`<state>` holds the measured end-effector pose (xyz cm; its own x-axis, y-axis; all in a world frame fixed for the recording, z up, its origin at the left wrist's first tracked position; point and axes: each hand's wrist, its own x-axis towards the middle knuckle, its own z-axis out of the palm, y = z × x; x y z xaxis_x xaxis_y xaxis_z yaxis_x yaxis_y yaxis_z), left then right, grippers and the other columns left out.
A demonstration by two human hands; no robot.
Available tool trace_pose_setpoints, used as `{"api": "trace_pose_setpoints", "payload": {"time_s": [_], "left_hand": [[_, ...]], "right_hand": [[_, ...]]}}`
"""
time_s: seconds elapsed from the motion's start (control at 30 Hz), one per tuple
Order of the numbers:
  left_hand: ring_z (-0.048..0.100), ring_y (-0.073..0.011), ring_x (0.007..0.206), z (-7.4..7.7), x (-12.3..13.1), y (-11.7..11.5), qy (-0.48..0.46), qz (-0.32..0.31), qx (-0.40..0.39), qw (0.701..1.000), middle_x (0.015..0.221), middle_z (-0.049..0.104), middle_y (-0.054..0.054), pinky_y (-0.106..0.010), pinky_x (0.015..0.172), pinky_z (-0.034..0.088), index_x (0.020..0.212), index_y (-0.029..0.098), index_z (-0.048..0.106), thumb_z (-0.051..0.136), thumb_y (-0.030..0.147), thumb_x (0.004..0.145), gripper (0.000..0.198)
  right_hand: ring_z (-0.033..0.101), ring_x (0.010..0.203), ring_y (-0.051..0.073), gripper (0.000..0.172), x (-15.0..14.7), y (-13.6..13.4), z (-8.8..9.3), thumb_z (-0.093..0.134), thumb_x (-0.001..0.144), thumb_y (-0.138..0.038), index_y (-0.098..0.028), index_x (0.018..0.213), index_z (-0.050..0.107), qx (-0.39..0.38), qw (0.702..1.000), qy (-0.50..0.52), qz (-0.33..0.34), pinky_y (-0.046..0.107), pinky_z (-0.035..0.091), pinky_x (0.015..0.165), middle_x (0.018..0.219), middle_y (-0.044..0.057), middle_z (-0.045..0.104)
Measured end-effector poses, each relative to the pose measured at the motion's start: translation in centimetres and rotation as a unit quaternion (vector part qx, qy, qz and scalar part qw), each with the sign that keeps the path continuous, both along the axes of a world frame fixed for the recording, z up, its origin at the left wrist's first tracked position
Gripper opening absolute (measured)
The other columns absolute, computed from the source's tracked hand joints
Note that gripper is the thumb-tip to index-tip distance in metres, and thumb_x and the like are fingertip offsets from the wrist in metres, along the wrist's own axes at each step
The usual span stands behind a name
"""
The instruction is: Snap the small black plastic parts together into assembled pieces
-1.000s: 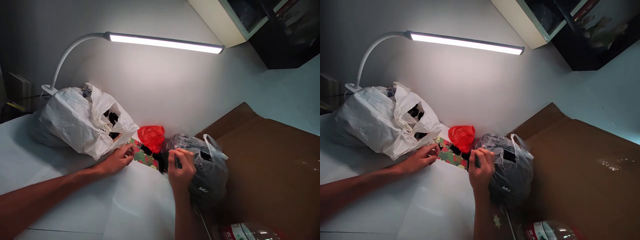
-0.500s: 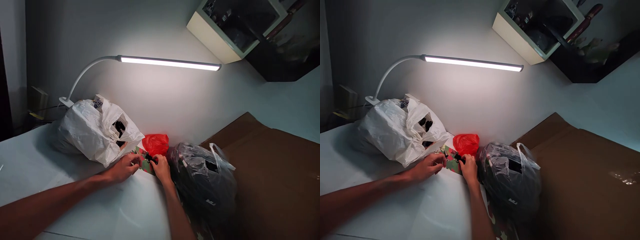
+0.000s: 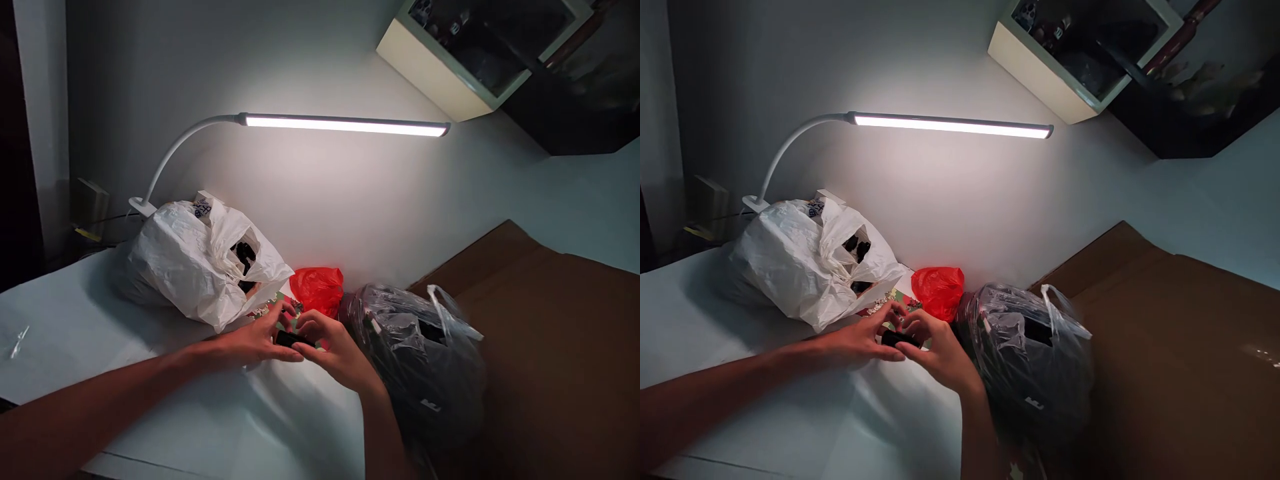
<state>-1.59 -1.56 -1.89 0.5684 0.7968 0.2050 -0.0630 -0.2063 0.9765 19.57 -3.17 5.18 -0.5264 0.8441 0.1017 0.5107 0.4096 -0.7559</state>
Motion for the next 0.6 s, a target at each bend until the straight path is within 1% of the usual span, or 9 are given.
{"api": "trace_pose_setpoints", "payload": {"time_s": [0.03,0.1,0.2,0.3,0.4,0.43,0.47,0.53,0.6], "left_hand": [[0.060,-0.0180,0.090,0.1,0.0,-0.1,0.001,-0.019,0.021,1.000,0.104,0.063,-0.001,-0.028,0.076,0.048,0.118,0.025,0.054,0.085,0.049,0.078,0.056],[0.060,-0.0187,0.091,0.4,-0.1,-0.1,0.030,-0.025,0.049,0.998,0.104,0.064,-0.002,-0.029,0.078,0.048,0.115,0.024,0.057,0.077,0.049,0.086,0.043],[0.057,-0.0171,0.081,0.5,-0.1,-0.1,0.068,0.017,0.067,0.995,0.091,0.062,0.000,-0.028,0.073,0.045,0.113,0.023,0.060,0.064,0.051,0.096,0.033],[0.054,-0.0156,0.074,0.3,-0.1,0.2,0.054,0.040,0.057,0.996,0.081,0.058,0.003,-0.026,0.067,0.042,0.114,0.023,0.061,0.057,0.055,0.100,0.036],[0.056,-0.0161,0.077,-0.3,-0.2,0.3,0.071,0.073,0.082,0.991,0.086,0.061,0.001,-0.028,0.071,0.043,0.111,0.021,0.066,0.053,0.056,0.102,0.038],[0.058,-0.0171,0.081,-0.4,-0.2,0.3,0.084,0.087,0.097,0.988,0.091,0.064,-0.001,-0.028,0.075,0.044,0.110,0.021,0.068,0.054,0.055,0.102,0.037],[0.060,-0.0182,0.086,-0.5,-0.2,0.3,0.100,0.098,0.107,0.984,0.095,0.067,-0.002,-0.029,0.079,0.045,0.111,0.022,0.069,0.055,0.054,0.102,0.036],[0.063,-0.0200,0.092,-0.7,-0.2,0.1,0.130,0.105,0.108,0.980,0.101,0.070,-0.002,-0.030,0.084,0.046,0.112,0.023,0.070,0.058,0.053,0.100,0.034],[0.065,-0.0204,0.093,-0.7,-0.2,-0.1,0.151,0.100,0.095,0.979,0.103,0.071,-0.002,-0.030,0.083,0.046,0.111,0.024,0.071,0.059,0.053,0.099,0.034]], "right_hand": [[0.071,0.088,0.022,0.027,-0.4,-0.2,0.0,0.077,0.090,-0.040,-0.023,0.110,0.069,-0.010,1.000,0.005,0.006,0.030,0.054,0.075,0.095,0.002,0.075],[0.071,0.083,0.021,0.029,-1.0,-0.2,-0.4,0.075,0.093,-0.043,-0.024,0.113,0.066,-0.021,1.000,0.023,-0.005,0.030,0.055,0.073,0.089,0.001,0.074],[0.071,0.079,0.021,0.029,-1.3,0.0,-1.3,0.065,0.100,-0.050,-0.023,0.112,0.062,-0.021,0.997,0.065,-0.041,0.031,0.055,0.073,0.088,0.001,0.072],[0.067,0.079,0.019,0.034,-1.2,-0.6,-2.2,0.062,0.101,-0.056,-0.022,0.102,0.059,0.037,0.990,0.084,-0.108,0.029,0.052,0.070,0.090,0.002,0.069],[0.054,0.064,0.015,0.041,-1.7,-2.4,-3.5,0.057,0.102,-0.058,-0.022,0.084,0.054,0.106,0.973,0.072,-0.194,0.026,0.042,0.059,0.074,-0.002,0.057],[0.049,0.060,0.015,0.042,-2.2,-3.3,-4.1,0.055,0.103,-0.057,-0.022,0.080,0.053,0.109,0.972,0.058,-0.202,0.026,0.038,0.056,0.069,-0.003,0.053],[0.048,0.060,0.015,0.042,-2.9,-4.3,-4.9,0.055,0.103,-0.055,-0.022,0.077,0.054,0.094,0.977,0.034,-0.188,0.027,0.038,0.056,0.068,-0.003,0.052],[0.054,0.067,0.018,0.033,-4.6,-6.2,-6.5,0.057,0.103,-0.046,-0.022,0.080,0.057,0.056,0.987,-0.013,-0.149,0.029,0.042,0.061,0.073,0.000,0.058],[0.061,0.081,0.024,0.016,-6.4,-7.7,-8.2,0.060,0.100,-0.034,-0.022,0.091,0.063,0.058,0.986,-0.039,-0.150,0.033,0.048,0.071,0.088,0.004,0.065]]}}
